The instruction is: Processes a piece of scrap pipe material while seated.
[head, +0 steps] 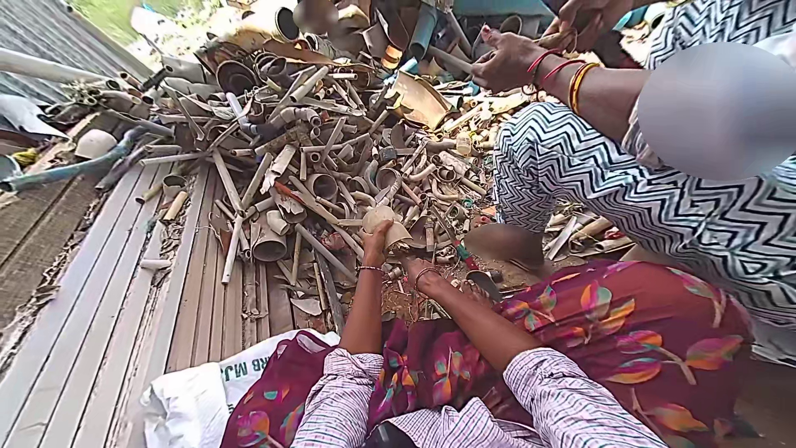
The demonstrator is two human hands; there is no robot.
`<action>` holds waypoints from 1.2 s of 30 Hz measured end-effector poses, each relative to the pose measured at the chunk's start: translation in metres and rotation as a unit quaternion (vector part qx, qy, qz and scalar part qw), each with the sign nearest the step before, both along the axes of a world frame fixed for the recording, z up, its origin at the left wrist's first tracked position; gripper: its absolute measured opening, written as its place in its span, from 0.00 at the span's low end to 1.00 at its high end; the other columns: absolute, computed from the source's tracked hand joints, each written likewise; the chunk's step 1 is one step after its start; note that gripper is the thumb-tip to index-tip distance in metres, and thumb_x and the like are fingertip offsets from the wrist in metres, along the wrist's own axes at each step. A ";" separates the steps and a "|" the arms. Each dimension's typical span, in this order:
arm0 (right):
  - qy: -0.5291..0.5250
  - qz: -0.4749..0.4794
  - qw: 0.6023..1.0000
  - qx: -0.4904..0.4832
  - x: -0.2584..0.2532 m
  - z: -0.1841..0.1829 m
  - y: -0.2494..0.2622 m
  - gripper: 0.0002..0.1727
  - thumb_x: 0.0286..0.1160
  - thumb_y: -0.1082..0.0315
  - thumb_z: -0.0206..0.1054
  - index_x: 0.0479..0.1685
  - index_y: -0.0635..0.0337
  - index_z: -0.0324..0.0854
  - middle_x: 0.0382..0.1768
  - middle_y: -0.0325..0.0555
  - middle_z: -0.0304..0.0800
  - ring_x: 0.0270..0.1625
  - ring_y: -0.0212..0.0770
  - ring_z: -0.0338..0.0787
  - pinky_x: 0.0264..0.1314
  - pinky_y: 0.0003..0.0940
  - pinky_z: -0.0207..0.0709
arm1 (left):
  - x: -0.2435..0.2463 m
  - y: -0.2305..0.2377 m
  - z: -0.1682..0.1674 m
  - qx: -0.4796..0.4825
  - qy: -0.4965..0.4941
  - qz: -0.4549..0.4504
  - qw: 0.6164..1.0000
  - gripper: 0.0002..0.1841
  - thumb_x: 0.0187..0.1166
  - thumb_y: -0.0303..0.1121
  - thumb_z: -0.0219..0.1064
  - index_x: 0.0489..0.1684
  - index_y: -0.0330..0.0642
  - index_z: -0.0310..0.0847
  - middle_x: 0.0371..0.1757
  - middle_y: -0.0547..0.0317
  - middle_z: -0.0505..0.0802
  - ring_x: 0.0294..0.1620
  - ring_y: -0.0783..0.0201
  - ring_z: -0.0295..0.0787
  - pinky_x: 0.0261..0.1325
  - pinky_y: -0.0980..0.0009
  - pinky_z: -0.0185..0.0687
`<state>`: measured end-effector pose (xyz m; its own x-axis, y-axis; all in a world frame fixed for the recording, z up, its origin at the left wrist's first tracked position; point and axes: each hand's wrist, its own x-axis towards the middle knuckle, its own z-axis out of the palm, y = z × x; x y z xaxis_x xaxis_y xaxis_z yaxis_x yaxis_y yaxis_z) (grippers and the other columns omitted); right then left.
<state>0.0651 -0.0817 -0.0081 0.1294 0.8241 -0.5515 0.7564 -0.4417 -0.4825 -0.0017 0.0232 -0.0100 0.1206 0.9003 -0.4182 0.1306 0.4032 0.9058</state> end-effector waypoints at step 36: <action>-0.018 -0.005 1.000 0.001 -0.001 -0.003 -0.009 0.45 0.86 0.78 0.52 0.99 0.34 0.36 0.72 0.73 0.79 0.75 0.73 0.80 0.73 0.68 0.71 | 0.014 -0.001 -0.001 0.022 -0.012 0.015 1.000 0.52 0.71 0.35 0.80 0.92 0.38 0.42 0.74 0.30 0.78 0.67 0.41 0.81 0.67 0.46 0.80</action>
<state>0.0638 -0.0903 -0.0114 0.1576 0.8235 -0.5450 0.7683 -0.4490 -0.4562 0.0125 0.0224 -0.0111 0.1021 0.9211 -0.3758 0.0965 0.3668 0.9253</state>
